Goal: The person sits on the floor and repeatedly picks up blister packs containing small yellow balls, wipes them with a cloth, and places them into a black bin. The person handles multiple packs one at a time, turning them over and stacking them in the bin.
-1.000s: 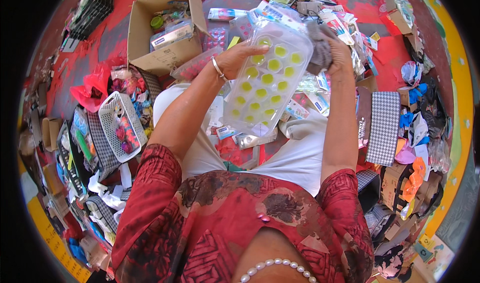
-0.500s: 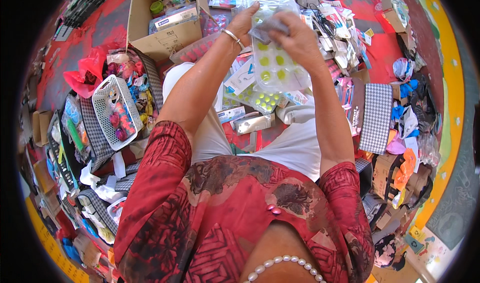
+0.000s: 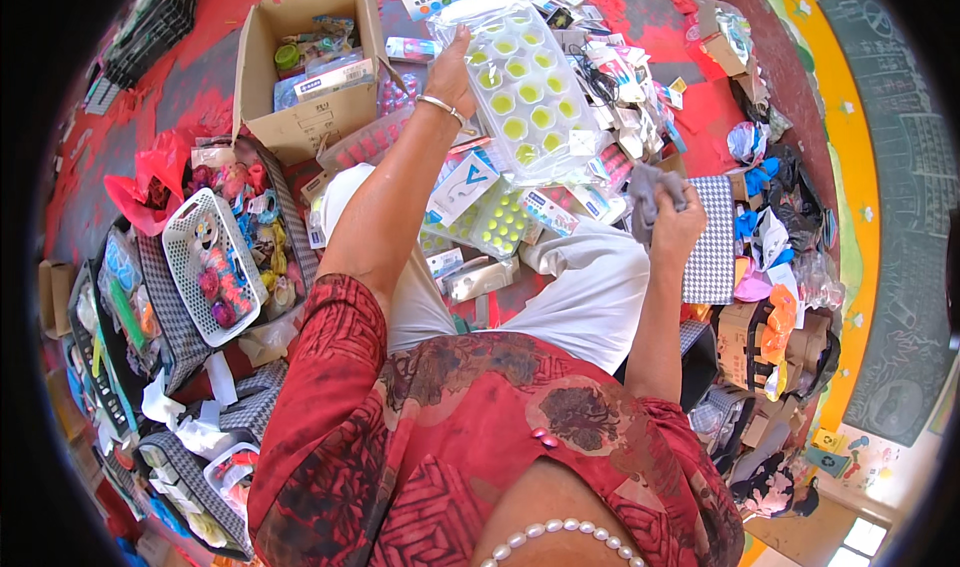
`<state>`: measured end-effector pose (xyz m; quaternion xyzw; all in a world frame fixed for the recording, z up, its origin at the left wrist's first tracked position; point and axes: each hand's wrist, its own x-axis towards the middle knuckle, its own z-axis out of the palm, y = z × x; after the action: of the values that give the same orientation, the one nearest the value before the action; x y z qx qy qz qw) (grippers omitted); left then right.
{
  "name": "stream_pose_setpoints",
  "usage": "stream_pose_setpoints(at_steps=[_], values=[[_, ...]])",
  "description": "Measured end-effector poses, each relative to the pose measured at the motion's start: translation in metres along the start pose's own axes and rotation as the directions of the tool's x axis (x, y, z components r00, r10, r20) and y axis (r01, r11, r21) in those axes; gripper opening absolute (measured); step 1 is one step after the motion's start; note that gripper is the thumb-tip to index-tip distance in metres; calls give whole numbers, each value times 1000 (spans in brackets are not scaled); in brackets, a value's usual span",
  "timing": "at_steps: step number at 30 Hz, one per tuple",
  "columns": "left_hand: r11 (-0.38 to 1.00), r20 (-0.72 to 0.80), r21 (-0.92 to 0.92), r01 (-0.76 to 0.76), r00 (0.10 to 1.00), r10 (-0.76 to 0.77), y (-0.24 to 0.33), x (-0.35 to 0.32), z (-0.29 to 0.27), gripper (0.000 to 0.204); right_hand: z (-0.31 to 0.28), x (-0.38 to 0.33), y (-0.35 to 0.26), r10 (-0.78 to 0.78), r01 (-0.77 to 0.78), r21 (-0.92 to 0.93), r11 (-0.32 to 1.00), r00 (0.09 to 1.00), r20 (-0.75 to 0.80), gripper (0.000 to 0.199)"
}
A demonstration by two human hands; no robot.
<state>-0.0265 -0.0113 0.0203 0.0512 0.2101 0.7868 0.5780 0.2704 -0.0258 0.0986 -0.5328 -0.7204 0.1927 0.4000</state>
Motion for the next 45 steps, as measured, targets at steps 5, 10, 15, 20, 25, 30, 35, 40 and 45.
stream_pose_setpoints(at_steps=[5,10,15,20,25,30,35,40,45], values=[[999,16,-44,13,1000,-12,0,-3,0,39,50,-2,-61,-250,249,17,968,965,83,23],[992,51,-125,25,999,-18,6,1,-10,41,104,-34,-74,-571,658,-66,750,695,438,29],[996,-50,-57,-62,997,59,8,7,-15,40,58,-34,-17,-185,257,-158,953,911,368,25],[992,28,-125,18,999,-15,4,5,-10,43,45,-20,5,376,-770,470,431,627,682,48],[989,101,-121,81,993,-69,2,-5,-2,48,74,-21,-16,368,-801,447,397,586,722,50],[973,260,-168,158,959,-110,11,-13,2,46,79,-23,-33,270,-634,441,636,718,642,44],[992,256,-74,106,963,-84,14,-17,11,49,76,-26,-30,222,-594,508,624,758,614,44],[996,333,-10,94,939,-85,18,-26,17,48,83,-33,-17,201,-606,588,535,768,608,51],[996,324,57,71,942,-86,17,-29,17,48,92,-41,-8,215,-619,633,465,772,598,53]])
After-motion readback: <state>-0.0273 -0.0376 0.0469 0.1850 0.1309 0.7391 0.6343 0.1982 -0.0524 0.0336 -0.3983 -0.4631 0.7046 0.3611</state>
